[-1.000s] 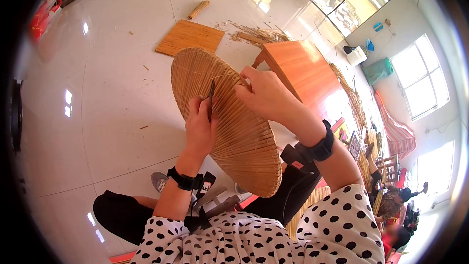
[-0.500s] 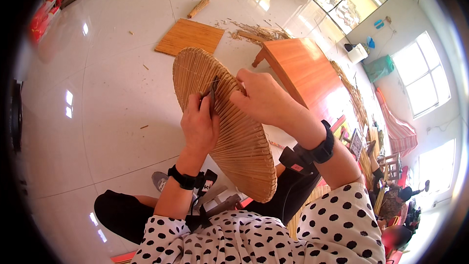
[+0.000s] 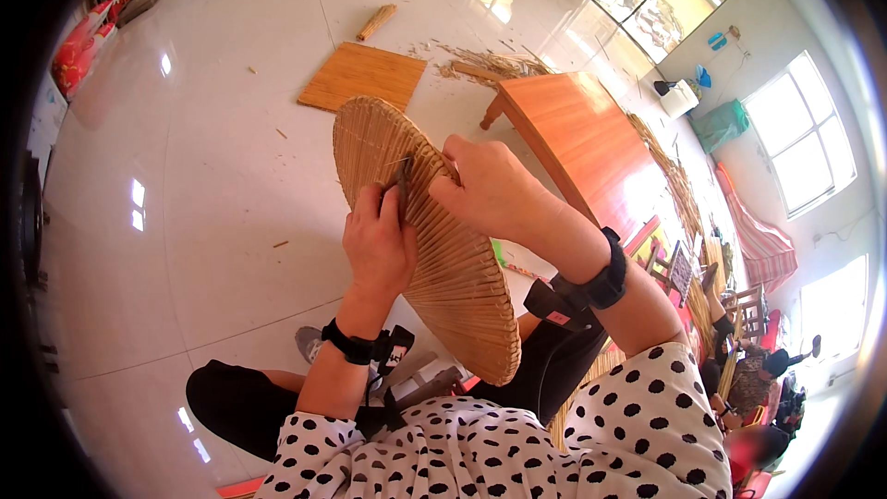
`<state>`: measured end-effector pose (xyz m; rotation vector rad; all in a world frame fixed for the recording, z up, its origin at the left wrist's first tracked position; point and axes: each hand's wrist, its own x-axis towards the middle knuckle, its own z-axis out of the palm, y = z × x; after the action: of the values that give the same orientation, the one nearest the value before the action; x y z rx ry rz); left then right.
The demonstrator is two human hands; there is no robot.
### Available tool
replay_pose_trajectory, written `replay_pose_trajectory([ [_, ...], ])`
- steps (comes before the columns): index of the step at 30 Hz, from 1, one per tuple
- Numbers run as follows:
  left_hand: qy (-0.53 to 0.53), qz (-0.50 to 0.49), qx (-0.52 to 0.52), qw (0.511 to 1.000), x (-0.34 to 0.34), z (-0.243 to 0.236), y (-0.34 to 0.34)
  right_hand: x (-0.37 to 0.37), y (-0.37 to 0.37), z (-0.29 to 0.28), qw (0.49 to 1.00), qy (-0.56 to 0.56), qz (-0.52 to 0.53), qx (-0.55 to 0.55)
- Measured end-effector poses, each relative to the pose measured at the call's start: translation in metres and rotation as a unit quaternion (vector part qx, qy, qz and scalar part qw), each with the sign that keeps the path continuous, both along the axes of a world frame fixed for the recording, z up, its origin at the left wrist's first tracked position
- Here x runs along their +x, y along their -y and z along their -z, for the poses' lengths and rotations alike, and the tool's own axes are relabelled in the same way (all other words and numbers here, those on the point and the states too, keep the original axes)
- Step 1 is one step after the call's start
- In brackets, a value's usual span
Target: The person stitches the edge of a circular bamboo fan using a needle and thread, then uses pliers to trim a piece of thread.
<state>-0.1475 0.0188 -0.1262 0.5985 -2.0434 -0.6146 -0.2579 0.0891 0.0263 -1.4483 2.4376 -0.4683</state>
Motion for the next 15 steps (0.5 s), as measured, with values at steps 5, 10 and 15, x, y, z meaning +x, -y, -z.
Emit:
replay_pose_trajectory([
  [5, -0.006, -0.007, 0.003, 1.000, -0.004, 0.003, -0.003, 0.003, 0.001, -0.001, 0.999, -0.049, 0.006, 0.019],
  [10, -0.034, -0.014, -0.016, 0.999, -0.013, 0.012, -0.002, 0.000, 0.005, 0.004, 0.998, -0.067, 0.012, 0.014],
  [15, -0.060, -0.024, -0.030, 0.997, -0.017, 0.012, -0.007, -0.001, 0.001, 0.006, 0.998, -0.059, 0.037, -0.004],
])
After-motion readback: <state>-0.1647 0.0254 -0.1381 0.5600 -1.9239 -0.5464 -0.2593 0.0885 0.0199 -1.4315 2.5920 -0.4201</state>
